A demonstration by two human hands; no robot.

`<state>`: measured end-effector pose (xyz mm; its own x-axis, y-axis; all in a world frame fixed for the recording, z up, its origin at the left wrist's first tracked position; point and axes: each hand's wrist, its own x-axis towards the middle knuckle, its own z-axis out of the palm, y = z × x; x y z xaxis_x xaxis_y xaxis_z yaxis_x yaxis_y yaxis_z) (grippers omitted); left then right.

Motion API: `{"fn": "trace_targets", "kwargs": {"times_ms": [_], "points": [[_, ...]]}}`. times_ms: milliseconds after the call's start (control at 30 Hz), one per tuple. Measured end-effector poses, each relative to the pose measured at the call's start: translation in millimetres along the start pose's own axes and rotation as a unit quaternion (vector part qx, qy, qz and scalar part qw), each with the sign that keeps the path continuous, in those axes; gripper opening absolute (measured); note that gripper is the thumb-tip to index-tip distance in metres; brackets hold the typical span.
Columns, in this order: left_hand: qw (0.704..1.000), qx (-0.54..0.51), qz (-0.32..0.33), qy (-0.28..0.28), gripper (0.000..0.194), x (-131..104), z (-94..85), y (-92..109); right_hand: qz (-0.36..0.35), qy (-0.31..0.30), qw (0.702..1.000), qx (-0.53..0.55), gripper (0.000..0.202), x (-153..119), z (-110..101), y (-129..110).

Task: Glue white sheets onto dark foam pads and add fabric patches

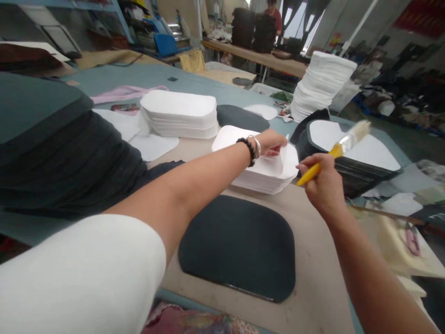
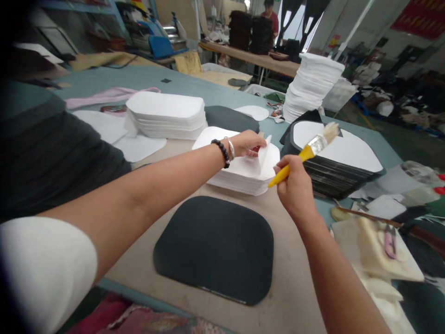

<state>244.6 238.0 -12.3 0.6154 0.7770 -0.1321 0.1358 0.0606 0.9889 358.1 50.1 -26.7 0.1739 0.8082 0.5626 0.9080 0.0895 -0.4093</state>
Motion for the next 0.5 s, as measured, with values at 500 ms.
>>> {"fn": "trace_targets", "kwargs": {"times_ms": [500], "points": [[0.910, -0.253, 0.328, 0.002, 0.040, -222.6, -168.1, 138.9, 0.037, -0.127, 0.988, -0.075, 0.032, 27.9, 46.2, -24.8]]}}
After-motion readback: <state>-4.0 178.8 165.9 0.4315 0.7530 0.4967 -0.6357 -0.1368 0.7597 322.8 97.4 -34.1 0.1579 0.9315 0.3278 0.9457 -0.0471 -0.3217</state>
